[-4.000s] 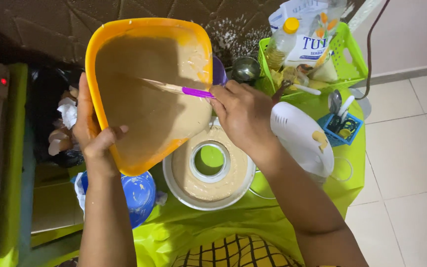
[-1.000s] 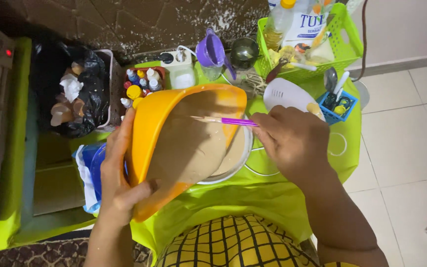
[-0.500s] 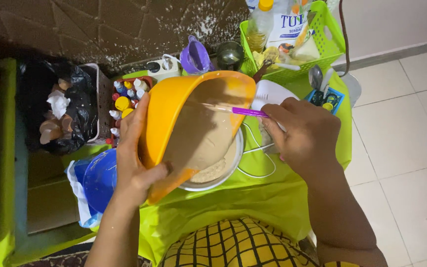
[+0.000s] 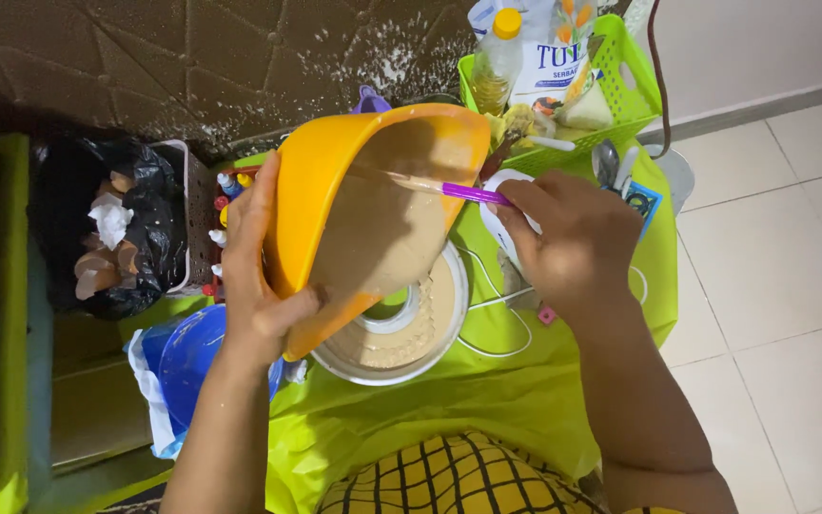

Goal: Pouring mixed cake batter from a bowl into a bundt cake pan.

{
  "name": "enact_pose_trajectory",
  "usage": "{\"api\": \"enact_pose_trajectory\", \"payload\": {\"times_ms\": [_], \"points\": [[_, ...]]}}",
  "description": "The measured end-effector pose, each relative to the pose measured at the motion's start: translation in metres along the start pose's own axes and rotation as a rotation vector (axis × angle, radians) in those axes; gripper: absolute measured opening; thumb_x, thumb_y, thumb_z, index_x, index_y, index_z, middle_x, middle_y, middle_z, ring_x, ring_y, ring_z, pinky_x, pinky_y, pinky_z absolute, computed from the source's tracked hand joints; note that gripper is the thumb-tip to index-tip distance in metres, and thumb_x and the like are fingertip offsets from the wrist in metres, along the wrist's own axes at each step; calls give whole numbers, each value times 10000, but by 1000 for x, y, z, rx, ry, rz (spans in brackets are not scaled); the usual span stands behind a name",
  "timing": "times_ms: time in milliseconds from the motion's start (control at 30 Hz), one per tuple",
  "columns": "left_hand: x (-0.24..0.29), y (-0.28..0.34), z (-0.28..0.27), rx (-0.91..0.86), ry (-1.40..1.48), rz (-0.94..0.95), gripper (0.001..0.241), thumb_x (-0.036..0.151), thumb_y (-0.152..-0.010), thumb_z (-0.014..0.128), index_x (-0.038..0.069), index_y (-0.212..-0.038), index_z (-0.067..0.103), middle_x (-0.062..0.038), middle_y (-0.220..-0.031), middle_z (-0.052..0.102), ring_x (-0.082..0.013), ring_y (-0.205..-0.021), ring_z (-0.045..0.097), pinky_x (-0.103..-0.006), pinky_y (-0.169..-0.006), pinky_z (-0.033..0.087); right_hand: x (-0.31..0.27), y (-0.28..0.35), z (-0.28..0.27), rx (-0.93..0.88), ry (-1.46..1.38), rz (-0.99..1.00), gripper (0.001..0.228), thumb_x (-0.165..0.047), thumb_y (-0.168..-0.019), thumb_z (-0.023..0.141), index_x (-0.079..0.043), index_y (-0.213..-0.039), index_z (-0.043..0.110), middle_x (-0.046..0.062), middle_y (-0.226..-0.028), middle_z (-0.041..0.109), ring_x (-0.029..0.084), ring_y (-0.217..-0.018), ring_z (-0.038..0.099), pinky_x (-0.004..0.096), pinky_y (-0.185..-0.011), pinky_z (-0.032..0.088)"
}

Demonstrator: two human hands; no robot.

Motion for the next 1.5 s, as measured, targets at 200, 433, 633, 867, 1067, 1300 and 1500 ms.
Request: {"api": "enact_pose_trajectory", "payload": {"times_ms": [200,433,633,867,1067,1300,1500], "points": [[-6,-11,1,13,31,12,1153,293,-474,578,-8,-1555,316,-220,-1490,450,-378,-1354,438,-465,-1162,317,3,-8,8,-76,76,45,169,-149,-851,872,-107,-995,794,37,-790,656,232,-594,548,383,-537,374],[-9,-22,-5,34,14,26,1149,303,-473,576,-5,-1551,329,-218,-1476,460,-374,-1335,437,-465,-1148,323,4,-16,19,-21,11,27,163,-84,-856,833,-93,-1012,790,51,-873,685,271,-655,584,390,-581,415],[-18,-26,-14,57,-24,44,1149,264,-460,569,-7,-1553,334,-222,-1501,450,-374,-1358,430,-457,-1170,326,2,-23,34,-8,30,6,164,-118,-863,829,-107,-1019,780,49,-840,651,277,-657,581,397,-593,422],[-23,-25,-31,100,-60,44,1113,262,-507,587,-1,-1557,330,-225,-1504,434,-388,-1382,431,-474,-1190,323,-13,-38,48,-5,-44,-24,136,-115,-892,789,-91,-1024,773,54,-837,631,272,-641,561,389,-582,416],[-29,-21,-48,128,-111,54,1147,300,-486,581,-10,-1563,332,-228,-1519,439,-387,-1377,425,-483,-1179,327,-28,-45,59,4,-55,-50,142,-136,-910,799,-118,-1043,753,51,-881,653,292,-690,599,403,-604,446],[-25,-11,-65,163,-120,36,1136,276,-486,570,-19,-1559,339,-235,-1499,445,-391,-1348,420,-488,-1169,319,-39,-49,73,-23,-49,-73,163,-165,-914,820,-118,-1058,759,49,-873,643,274,-657,594,391,-589,447],[-24,1,-80,177,-212,42,1120,214,-477,576,-48,-1543,356,-267,-1474,471,-417,-1325,440,-496,-1147,325,-54,-52,80,-57,-27,-118,161,-159,-899,809,-142,-1051,755,17,-843,605,248,-701,596,382,-610,457]]}}
Point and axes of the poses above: each hand's wrist, its own y-axis away from the middle knuckle, its own z-axis out of the palm, x = y × z, the point moved 4 cm from there along -y, towards the middle knuckle
